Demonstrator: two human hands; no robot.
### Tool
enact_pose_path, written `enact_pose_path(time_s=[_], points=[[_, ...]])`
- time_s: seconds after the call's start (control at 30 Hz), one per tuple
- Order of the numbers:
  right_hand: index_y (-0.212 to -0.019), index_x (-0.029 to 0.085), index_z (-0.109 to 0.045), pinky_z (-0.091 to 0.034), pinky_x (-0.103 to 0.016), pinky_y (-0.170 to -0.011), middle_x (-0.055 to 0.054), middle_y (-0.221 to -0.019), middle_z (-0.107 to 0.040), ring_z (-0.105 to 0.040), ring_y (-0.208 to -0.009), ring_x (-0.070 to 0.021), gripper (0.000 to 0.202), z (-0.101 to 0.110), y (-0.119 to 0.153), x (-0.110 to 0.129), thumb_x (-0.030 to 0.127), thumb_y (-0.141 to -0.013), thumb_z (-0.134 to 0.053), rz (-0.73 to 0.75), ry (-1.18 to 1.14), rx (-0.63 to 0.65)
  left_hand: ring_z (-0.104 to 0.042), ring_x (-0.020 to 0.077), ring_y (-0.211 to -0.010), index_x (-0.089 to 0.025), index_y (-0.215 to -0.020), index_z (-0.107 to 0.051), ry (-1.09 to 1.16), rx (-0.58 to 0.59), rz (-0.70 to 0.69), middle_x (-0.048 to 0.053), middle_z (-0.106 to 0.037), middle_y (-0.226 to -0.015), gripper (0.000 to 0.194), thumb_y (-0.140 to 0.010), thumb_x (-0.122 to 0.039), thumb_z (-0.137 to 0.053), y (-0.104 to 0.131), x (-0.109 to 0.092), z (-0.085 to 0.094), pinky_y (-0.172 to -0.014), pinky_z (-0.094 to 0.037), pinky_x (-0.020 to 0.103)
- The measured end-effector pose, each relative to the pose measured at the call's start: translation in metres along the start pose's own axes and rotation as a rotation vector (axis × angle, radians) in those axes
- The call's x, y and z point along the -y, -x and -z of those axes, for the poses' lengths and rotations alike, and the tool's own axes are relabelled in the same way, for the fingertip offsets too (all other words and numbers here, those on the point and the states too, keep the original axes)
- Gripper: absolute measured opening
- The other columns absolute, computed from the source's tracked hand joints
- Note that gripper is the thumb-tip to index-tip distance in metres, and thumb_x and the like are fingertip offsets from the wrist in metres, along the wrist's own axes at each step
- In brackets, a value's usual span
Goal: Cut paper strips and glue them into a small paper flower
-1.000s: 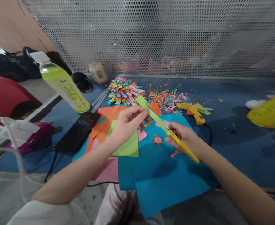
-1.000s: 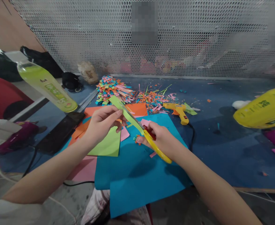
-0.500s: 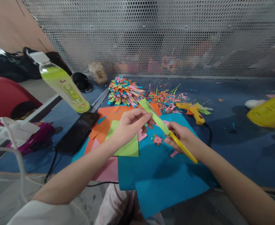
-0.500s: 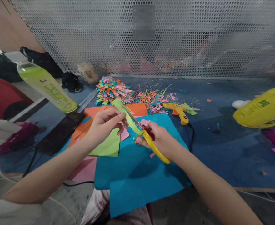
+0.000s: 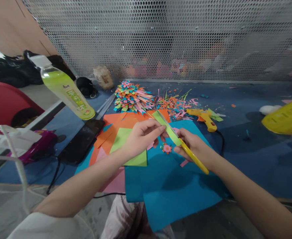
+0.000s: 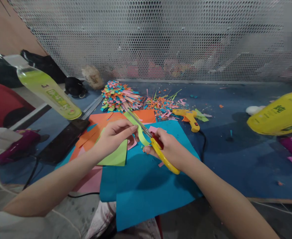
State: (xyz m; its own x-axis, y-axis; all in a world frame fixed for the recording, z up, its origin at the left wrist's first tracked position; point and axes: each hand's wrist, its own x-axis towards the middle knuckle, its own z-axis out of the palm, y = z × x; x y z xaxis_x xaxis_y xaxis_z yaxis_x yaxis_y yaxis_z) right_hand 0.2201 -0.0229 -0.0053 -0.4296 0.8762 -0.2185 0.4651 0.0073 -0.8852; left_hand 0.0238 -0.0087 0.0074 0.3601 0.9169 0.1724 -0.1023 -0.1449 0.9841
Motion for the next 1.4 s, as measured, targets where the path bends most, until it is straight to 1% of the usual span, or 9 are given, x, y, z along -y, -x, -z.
enact_pose_path(time_s=[0.3, 0.43, 0.6, 0.87, 1.0, 1.1, 1.2, 1.3, 1.4], points=[[-0.085, 0.023, -0.035, -0.049, -0.022, -0.034, 0.002, -0.076, -0.054, -0.055, -0.057, -0.0120, 0.038, 0.001, -0.003, -0.001, 0.048, -0.073, -0.062, 0.045, -0.018, 0.006, -0.053, 0.0044, -0.044, -0.014, -0.070, -0.060, -0.032, 0.009, 0.009, -0.001, -0.061, -0.060, 0.020, -0.081, -0.031, -0.060, 0.000, -0.001, -0.001, -0.040, -0.043, 0.014], [-0.081, 0.023, -0.036, -0.043, -0.021, -0.034, 0.004, -0.068, -0.052, -0.051, -0.052, -0.0105, 0.037, 0.000, -0.004, 0.000, 0.046, -0.072, -0.062, 0.042, 0.016, -0.021, -0.053, 0.0046, -0.043, -0.014, -0.068, -0.060, -0.064, 0.022, 0.016, -0.001, -0.060, -0.058, 0.023, -0.079, -0.034, -0.061, 0.000, -0.003, -0.004, -0.040, -0.043, 0.014], [-0.072, 0.023, -0.035, -0.030, -0.022, -0.037, 0.007, -0.053, -0.041, -0.040, -0.042, -0.0090, 0.035, 0.000, -0.011, -0.008, 0.045, -0.071, -0.062, 0.102, 0.121, -0.196, -0.054, 0.0056, -0.045, -0.014, -0.067, -0.060, -0.129, -0.014, 0.001, 0.000, -0.063, -0.059, 0.022, -0.079, -0.032, -0.060, -0.002, -0.001, 0.000, -0.042, -0.044, 0.016], [-0.066, 0.023, -0.035, -0.028, -0.027, -0.043, 0.005, -0.048, -0.041, -0.042, -0.044, -0.0131, 0.043, 0.026, -0.030, -0.021, 0.057, -0.067, -0.062, -0.037, 0.303, -0.511, -0.056, 0.0084, -0.050, -0.012, -0.072, -0.066, -0.246, -0.198, -0.034, 0.004, -0.068, -0.066, 0.019, -0.073, -0.032, -0.065, -0.013, 0.009, 0.021, -0.046, -0.045, 0.019], [-0.066, 0.023, -0.035, -0.032, -0.028, -0.046, 0.003, -0.052, -0.046, -0.046, -0.049, -0.0145, 0.043, 0.033, -0.033, -0.025, 0.055, -0.066, -0.064, 0.015, 0.368, -0.609, -0.057, 0.0096, -0.051, -0.012, -0.070, -0.065, -0.237, -0.220, 0.002, 0.004, -0.066, -0.064, 0.024, -0.075, -0.035, -0.062, -0.017, 0.011, 0.025, -0.045, -0.045, 0.020], [-0.073, 0.023, -0.038, -0.036, -0.029, -0.050, 0.001, -0.063, -0.053, -0.049, -0.053, -0.0153, 0.036, 0.033, -0.034, -0.029, 0.048, -0.068, -0.064, 0.094, 0.314, -0.588, -0.059, 0.0116, -0.055, -0.012, -0.069, -0.063, -0.214, -0.195, 0.024, 0.005, -0.066, -0.065, 0.024, -0.074, -0.036, -0.061, -0.017, 0.012, 0.024, -0.045, -0.045, 0.021], [-0.078, 0.023, -0.038, -0.040, -0.030, -0.052, 0.000, -0.073, -0.057, -0.053, -0.058, -0.0157, 0.034, 0.028, -0.034, -0.028, 0.040, -0.067, -0.066, 0.180, 0.151, -0.536, -0.057, 0.0097, -0.053, -0.013, -0.071, -0.061, -0.222, -0.145, 0.009, 0.003, -0.065, -0.066, 0.020, -0.072, -0.032, -0.064, -0.016, 0.013, 0.021, -0.046, -0.046, 0.020], [-0.081, 0.024, -0.037, -0.047, -0.032, -0.056, -0.002, -0.083, -0.060, -0.058, -0.067, -0.0180, 0.036, 0.019, -0.031, -0.020, 0.038, -0.066, -0.067, 0.215, -0.084, -0.424, -0.055, 0.0081, -0.051, -0.013, -0.075, -0.061, -0.246, -0.088, 0.007, 0.003, -0.064, -0.066, 0.019, -0.074, -0.032, -0.062, -0.014, 0.014, 0.019, -0.046, -0.046, 0.019], [-0.083, 0.025, -0.035, -0.051, -0.035, -0.065, -0.001, -0.085, -0.060, -0.060, -0.072, -0.0187, 0.039, 0.010, -0.027, -0.012, 0.033, -0.064, -0.069, 0.213, -0.212, -0.318, -0.055, 0.0081, -0.050, -0.012, -0.075, -0.061, -0.282, -0.055, 0.019, 0.004, -0.065, -0.068, 0.023, -0.077, -0.035, -0.061, -0.013, 0.015, 0.018, -0.046, -0.046, 0.020]])
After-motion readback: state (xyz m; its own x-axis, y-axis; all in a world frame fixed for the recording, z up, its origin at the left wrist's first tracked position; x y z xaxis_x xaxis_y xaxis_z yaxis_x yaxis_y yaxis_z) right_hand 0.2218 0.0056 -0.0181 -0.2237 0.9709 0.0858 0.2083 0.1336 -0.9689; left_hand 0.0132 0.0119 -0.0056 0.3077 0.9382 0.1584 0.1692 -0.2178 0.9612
